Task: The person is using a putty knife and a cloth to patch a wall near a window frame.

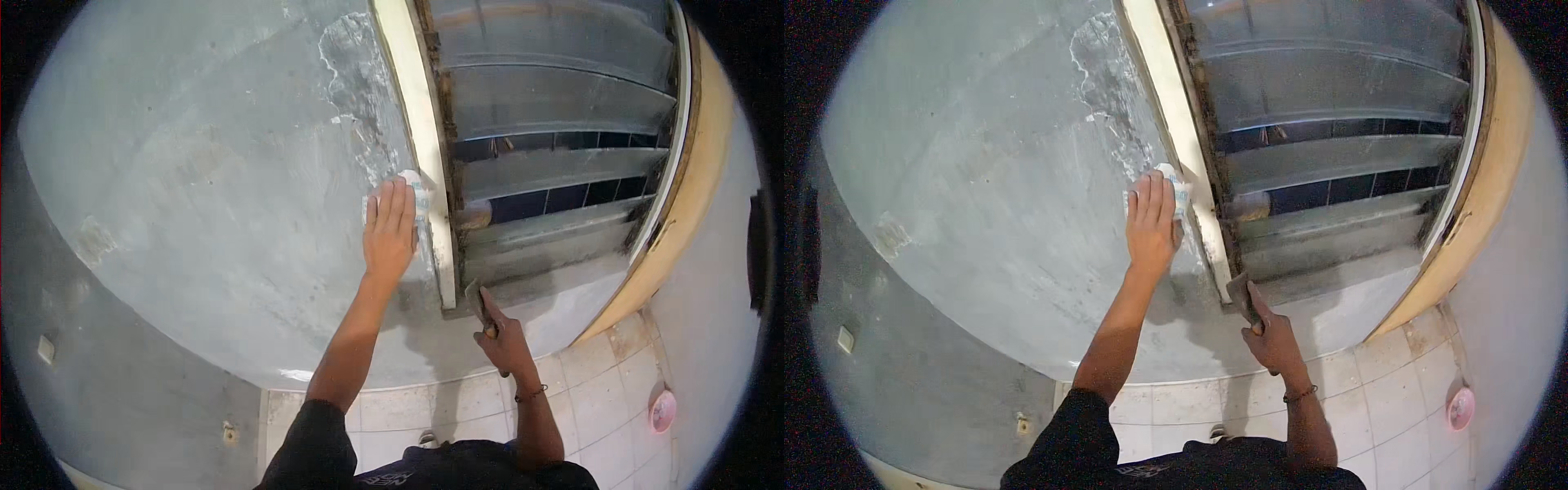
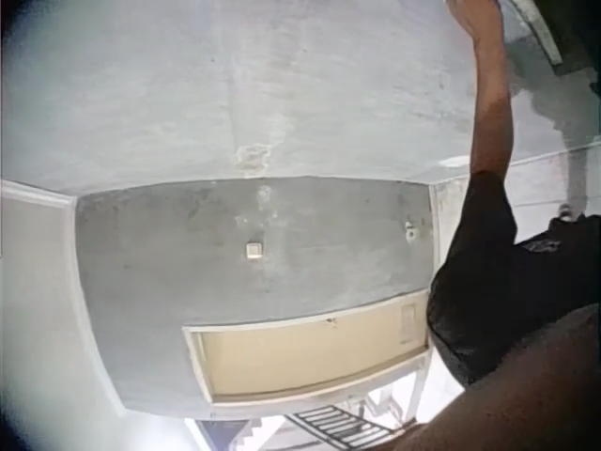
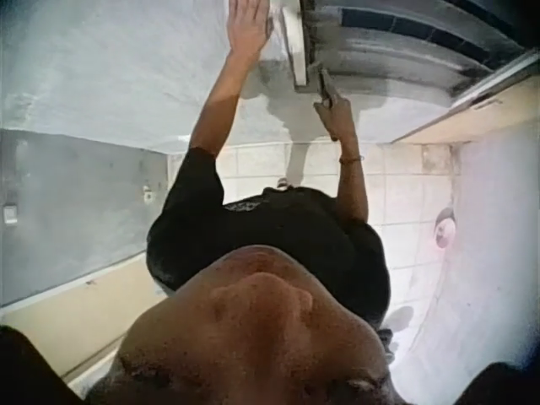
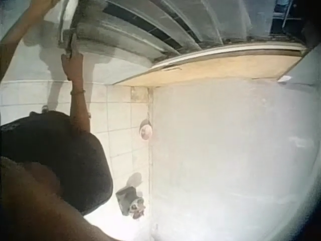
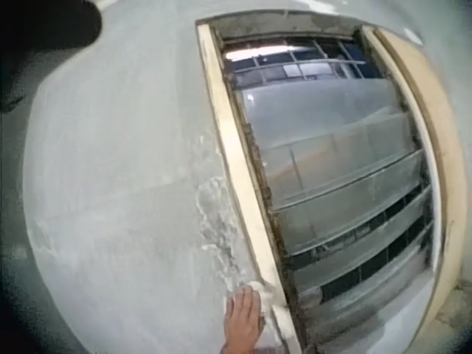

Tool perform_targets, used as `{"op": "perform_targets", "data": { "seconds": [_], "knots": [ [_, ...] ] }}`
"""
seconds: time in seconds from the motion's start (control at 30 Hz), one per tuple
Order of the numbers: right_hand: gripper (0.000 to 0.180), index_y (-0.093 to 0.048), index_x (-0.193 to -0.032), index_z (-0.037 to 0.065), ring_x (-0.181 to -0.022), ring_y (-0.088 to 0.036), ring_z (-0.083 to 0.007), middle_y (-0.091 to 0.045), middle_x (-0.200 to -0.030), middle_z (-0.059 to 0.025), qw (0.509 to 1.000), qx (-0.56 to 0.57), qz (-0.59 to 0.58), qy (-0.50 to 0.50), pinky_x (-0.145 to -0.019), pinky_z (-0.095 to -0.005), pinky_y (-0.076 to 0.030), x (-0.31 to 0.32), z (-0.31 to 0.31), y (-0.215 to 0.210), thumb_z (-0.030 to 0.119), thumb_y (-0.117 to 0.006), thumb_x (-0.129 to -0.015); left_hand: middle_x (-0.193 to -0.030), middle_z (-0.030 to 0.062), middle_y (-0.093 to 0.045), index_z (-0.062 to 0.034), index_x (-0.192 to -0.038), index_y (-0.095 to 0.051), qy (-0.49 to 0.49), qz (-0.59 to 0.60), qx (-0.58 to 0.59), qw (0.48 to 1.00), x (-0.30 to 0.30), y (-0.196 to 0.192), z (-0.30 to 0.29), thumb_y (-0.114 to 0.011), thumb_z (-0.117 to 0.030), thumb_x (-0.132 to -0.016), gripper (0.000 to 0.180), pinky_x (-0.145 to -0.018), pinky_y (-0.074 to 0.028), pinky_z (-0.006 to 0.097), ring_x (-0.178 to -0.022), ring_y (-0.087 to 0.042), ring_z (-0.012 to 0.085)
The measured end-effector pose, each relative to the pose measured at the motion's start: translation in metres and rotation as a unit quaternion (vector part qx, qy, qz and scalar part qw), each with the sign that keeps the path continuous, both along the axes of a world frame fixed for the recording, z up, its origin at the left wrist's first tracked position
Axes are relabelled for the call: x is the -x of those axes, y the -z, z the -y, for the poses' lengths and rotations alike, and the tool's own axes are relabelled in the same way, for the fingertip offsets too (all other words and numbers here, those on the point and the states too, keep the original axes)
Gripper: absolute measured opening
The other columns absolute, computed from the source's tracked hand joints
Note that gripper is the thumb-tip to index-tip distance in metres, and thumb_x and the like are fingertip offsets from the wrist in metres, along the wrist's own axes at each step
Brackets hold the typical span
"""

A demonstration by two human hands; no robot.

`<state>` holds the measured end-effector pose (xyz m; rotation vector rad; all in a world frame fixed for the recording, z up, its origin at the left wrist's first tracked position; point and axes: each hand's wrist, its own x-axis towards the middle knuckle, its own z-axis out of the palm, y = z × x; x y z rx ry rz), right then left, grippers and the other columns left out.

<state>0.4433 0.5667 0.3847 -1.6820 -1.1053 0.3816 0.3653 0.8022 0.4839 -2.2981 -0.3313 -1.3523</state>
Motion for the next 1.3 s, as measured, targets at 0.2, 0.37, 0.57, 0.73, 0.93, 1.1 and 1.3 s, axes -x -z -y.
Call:
{"op": "perform_targets", "data": {
  "seconds": [0.2,0.37,0.57,0.73,0.93,1.1,1.3],
  "knots": [
    [0.080,-0.028,-0.141,0.015,-0.062,-0.057,-0.0382,-0.057,-0.066,-0.0195,0.998,-0.014,0.038,-0.042,-0.063,-0.0344,-0.047,0.002,0.000,0.019,0.006,-0.064,-0.071,-0.138,0.0159,-0.038,0.0010,-0.127,-0.043,-0.041,0.050,-0.119,0.991,-0.008,-0.157,-0.005,-0.056,-0.006,-0.076,0.053,-0.104,-0.027,0.050,-0.129,-0.033,0.0337],
    [0.083,-0.026,-0.142,0.016,-0.059,-0.056,-0.0356,-0.055,-0.062,-0.0177,0.997,0.017,0.020,-0.067,-0.064,-0.0363,-0.047,0.013,-0.001,0.026,0.007,-0.065,-0.070,-0.139,0.0164,-0.038,-0.0047,-0.131,-0.040,0.009,0.119,-0.189,0.975,-0.022,-0.232,-0.015,-0.054,-0.009,-0.082,0.051,-0.104,-0.027,0.052,-0.128,-0.034,0.0363],
    [0.082,-0.025,-0.143,0.017,-0.058,-0.054,-0.0337,-0.056,-0.065,-0.0171,0.992,0.070,-0.035,-0.099,-0.062,-0.0316,-0.046,0.012,0.002,0.033,0.007,-0.064,-0.071,-0.140,0.0209,-0.035,0.0019,-0.132,-0.039,-0.007,0.062,-0.016,0.998,-0.008,-0.020,-0.002,-0.042,-0.014,-0.087,0.048,-0.105,-0.022,0.055,-0.130,-0.032,0.0389],
    [0.079,-0.028,-0.142,0.016,-0.070,-0.060,-0.0355,-0.061,-0.088,-0.0243,0.994,0.057,-0.046,-0.085,-0.069,-0.0315,-0.048,0.008,0.008,0.028,0.007,-0.065,-0.072,-0.140,0.0187,-0.035,0.0010,-0.130,-0.040,-0.038,0.030,0.057,0.997,-0.001,0.019,0.007,-0.054,-0.009,-0.078,0.055,-0.103,-0.025,0.056,-0.130,-0.032,0.0368],
    [0.079,-0.028,-0.141,0.014,-0.089,-0.062,-0.0390,-0.060,-0.103,-0.0262,0.989,0.091,-0.059,-0.101,-0.076,-0.0357,-0.049,0.010,-0.004,0.022,0.008,-0.067,-0.073,-0.143,0.0158,-0.033,-0.0036,-0.135,-0.037,-0.052,0.153,-0.014,0.987,-0.007,-0.113,0.002,-0.051,-0.002,-0.080,0.056,-0.104,-0.021,0.058,-0.132,-0.027,0.0379],
    [0.076,-0.028,-0.142,0.013,-0.073,-0.062,-0.0255,-0.064,-0.095,-0.0203,0.992,0.081,-0.058,-0.077,-0.071,-0.0326,-0.048,0.013,0.009,0.039,0.012,-0.067,-0.076,-0.141,0.0163,-0.035,-0.0019,-0.133,-0.039,-0.044,0.093,0.082,0.991,-0.010,0.022,0.020,-0.052,-0.012,-0.078,0.057,-0.103,-0.023,0.057,-0.132,-0.030,0.0348],
    [0.055,-0.031,-0.140,0.008,-0.058,-0.053,-0.0193,-0.061,-0.073,-0.0149,0.998,-0.002,-0.068,0.004,-0.059,-0.0301,-0.047,0.018,-0.002,0.014,0.017,-0.050,-0.090,-0.141,0.0166,-0.034,-0.0016,-0.133,-0.040,-0.022,-0.039,0.163,0.986,0.032,0.077,0.023,-0.052,-0.011,-0.082,0.054,-0.104,-0.022,0.057,-0.132,-0.029,0.0346]
  ]
}}
